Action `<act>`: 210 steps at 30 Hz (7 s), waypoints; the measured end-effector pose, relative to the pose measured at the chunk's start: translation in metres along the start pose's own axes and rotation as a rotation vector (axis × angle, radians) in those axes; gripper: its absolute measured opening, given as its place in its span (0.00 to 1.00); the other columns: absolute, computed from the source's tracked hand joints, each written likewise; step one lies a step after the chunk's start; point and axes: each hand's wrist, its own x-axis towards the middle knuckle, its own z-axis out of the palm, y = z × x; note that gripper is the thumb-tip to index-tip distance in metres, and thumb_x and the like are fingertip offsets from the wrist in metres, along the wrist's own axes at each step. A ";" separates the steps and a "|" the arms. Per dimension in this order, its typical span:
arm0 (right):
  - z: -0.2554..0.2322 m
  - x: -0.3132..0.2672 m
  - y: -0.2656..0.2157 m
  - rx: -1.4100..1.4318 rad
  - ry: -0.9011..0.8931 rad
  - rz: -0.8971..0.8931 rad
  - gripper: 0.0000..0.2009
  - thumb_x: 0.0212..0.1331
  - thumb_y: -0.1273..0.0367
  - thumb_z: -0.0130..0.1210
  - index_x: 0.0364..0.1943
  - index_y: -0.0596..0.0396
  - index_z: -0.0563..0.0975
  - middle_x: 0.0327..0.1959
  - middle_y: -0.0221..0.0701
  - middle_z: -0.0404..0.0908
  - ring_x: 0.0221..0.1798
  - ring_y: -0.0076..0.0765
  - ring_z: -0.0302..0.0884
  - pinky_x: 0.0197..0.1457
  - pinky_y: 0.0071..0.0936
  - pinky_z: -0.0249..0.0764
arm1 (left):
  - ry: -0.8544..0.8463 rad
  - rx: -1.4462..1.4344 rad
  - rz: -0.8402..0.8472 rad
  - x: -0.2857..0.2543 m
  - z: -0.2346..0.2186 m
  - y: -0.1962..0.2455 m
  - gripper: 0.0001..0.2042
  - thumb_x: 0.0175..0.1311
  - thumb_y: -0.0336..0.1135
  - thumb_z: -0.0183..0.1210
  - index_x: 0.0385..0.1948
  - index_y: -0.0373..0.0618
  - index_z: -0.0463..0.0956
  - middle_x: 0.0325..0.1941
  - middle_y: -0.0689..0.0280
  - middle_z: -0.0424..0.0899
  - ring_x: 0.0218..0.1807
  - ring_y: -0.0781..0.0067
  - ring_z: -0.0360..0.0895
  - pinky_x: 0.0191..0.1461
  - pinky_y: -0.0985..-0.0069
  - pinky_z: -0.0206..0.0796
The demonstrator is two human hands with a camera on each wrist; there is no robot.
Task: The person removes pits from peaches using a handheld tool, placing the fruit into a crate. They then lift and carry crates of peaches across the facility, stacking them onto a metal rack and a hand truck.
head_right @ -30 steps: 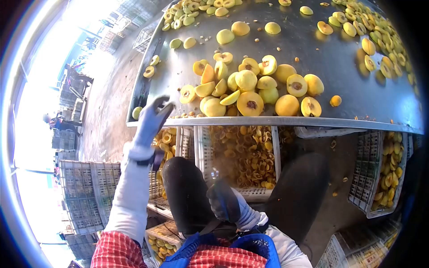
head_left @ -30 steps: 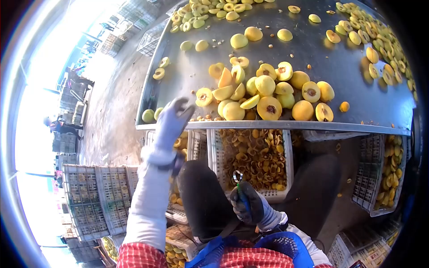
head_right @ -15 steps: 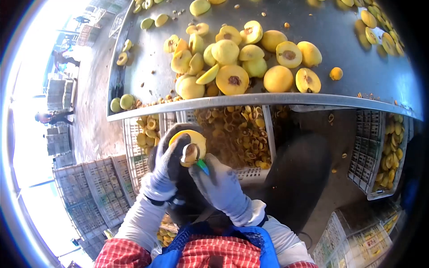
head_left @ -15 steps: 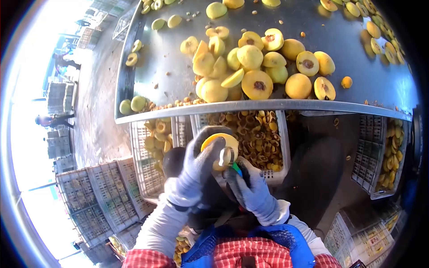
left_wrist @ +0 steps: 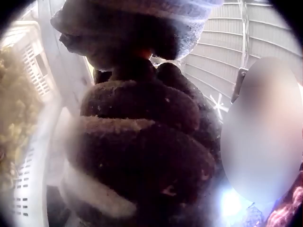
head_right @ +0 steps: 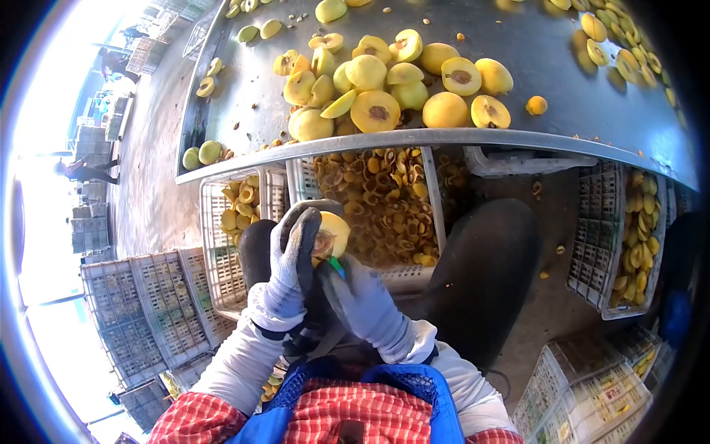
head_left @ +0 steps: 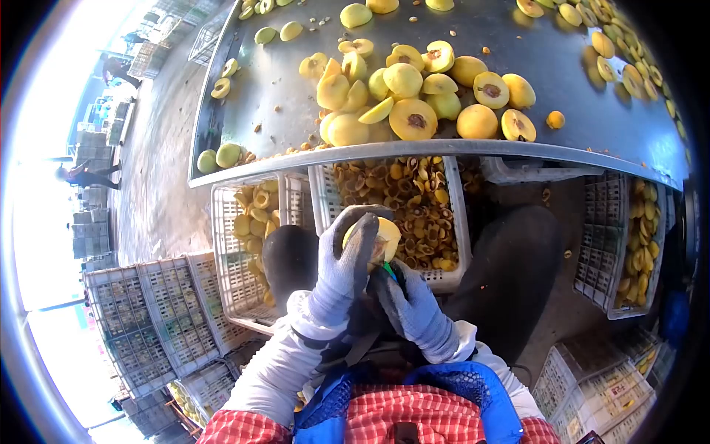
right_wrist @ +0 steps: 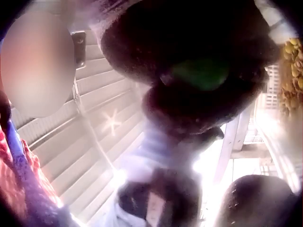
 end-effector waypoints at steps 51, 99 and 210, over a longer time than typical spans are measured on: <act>-0.068 0.027 -0.032 1.212 0.266 0.740 0.16 0.58 0.66 0.60 0.46 0.55 0.71 0.27 0.26 0.75 0.22 0.18 0.71 0.23 0.13 0.68 | -0.437 -0.152 0.303 0.013 0.039 -0.004 0.34 0.61 0.47 0.54 0.62 0.30 0.54 0.62 0.51 0.61 0.62 0.60 0.62 0.65 0.67 0.53; -0.025 0.000 0.008 1.661 -0.016 1.445 0.20 0.65 0.46 0.41 0.36 0.47 0.73 0.17 0.19 0.68 0.13 0.18 0.61 0.14 0.16 0.58 | -0.149 1.460 0.292 0.211 -0.121 -0.048 0.27 0.53 0.47 0.63 0.52 0.41 0.70 0.52 0.51 0.76 0.55 0.53 0.73 0.57 0.61 0.63; -0.009 -0.004 0.058 1.636 -0.338 1.417 0.25 0.64 0.42 0.38 0.32 0.49 0.72 0.14 0.22 0.61 0.12 0.21 0.55 0.14 0.21 0.57 | 0.528 0.072 0.145 -0.014 -0.083 -0.039 0.20 0.67 0.45 0.49 0.49 0.36 0.70 0.43 0.61 0.76 0.44 0.71 0.73 0.50 0.74 0.66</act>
